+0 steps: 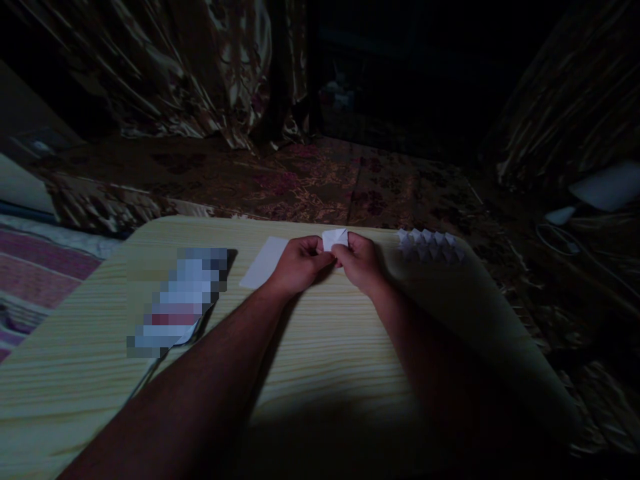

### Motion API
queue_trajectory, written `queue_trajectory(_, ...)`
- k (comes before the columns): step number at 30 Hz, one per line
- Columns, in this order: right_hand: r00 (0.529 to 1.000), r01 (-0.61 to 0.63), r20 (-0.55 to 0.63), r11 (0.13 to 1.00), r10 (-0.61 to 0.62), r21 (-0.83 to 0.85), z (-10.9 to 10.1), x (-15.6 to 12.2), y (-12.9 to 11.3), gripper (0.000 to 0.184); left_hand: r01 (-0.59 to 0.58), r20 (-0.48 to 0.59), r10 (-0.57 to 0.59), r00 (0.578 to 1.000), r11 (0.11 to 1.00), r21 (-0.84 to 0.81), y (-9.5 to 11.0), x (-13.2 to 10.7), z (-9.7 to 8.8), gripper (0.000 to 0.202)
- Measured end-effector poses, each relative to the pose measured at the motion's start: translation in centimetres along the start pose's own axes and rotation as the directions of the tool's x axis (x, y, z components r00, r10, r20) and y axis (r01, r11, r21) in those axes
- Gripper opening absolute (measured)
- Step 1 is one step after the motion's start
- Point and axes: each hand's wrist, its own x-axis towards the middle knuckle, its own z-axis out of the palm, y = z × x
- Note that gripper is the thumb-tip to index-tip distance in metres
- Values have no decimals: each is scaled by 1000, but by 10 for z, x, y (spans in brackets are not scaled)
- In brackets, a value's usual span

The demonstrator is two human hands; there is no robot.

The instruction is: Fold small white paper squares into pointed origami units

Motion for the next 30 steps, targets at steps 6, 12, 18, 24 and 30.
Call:
queue_trajectory(6,1000,-26,15,999,25,23,-1,-1,-1,18,19,-18,-19,1000,1000,0,1,0,3,18)
queue_trajectory(12,1000,-25,-8,999,25,38,0,-1,-1,17,1,-48,1,999,999,42,0,0,3,18)
queue_trajectory(18,999,-33,-21,998,32,-45,-4,-3,-6,14,7,-126,-2,992,999,42,-5,2,-1,16)
queue_trajectory(24,999,-33,-21,999,32,-34,-5,-1,-2,14,-27,-158,28,987,1000,9,-5,2,0,17)
queue_trajectory(30,999,-49,-21,999,49,-17,-5,-1,-2,16,-31,-160,30,987,1000,-4,-6,3,0,18)
